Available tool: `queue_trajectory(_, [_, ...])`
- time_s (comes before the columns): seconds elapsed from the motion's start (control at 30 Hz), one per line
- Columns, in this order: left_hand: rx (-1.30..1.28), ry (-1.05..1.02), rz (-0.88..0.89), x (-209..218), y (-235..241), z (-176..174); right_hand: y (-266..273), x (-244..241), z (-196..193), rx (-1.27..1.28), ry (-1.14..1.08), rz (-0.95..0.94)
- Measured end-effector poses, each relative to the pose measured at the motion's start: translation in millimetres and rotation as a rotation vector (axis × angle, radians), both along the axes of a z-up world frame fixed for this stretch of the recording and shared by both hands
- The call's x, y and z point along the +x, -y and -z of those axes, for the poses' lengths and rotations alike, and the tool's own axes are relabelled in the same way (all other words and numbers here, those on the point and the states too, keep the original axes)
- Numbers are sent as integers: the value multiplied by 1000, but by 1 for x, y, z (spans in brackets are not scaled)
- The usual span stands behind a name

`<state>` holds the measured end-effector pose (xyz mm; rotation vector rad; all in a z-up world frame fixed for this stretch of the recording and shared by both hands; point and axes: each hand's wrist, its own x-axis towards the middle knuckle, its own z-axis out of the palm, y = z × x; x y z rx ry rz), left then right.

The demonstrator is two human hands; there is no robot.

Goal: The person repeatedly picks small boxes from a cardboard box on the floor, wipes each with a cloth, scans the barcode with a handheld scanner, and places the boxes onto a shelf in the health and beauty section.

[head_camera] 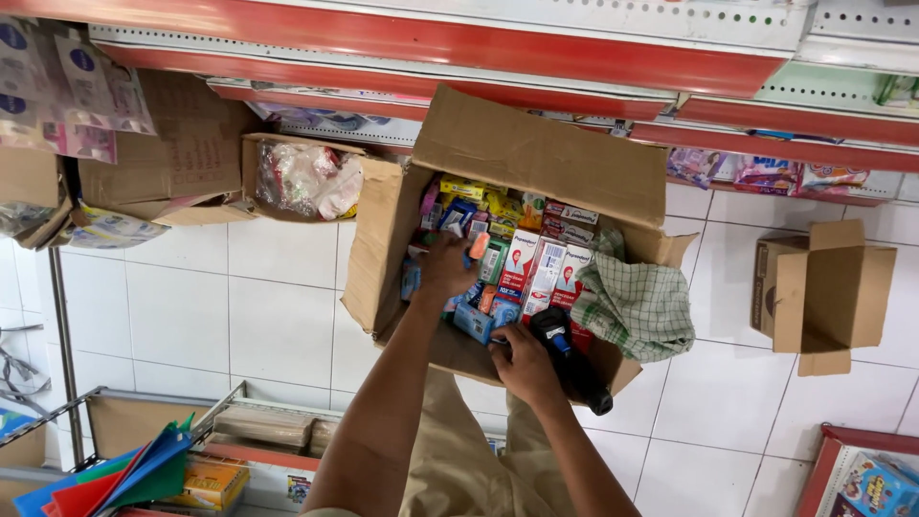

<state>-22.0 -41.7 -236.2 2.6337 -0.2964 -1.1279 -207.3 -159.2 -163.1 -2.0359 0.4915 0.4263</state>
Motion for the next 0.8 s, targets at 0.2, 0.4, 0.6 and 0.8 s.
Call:
queue_trajectory(0.2, [11, -70, -32, -6, 13, 13, 0, -2, 9, -13, 26, -66])
queue_trajectory(0.4, [-213, 192, -154, -25, -11, 33, 0, 1, 1, 11, 0, -51])
queue_trajectory(0.6, [-333, 319, -258, -49, -27, 68, 0, -2, 4, 13, 10, -45])
queue_trajectory(0.8, [-490, 382, -557, -49, -27, 15, 1, -2, 2, 3, -41, -67])
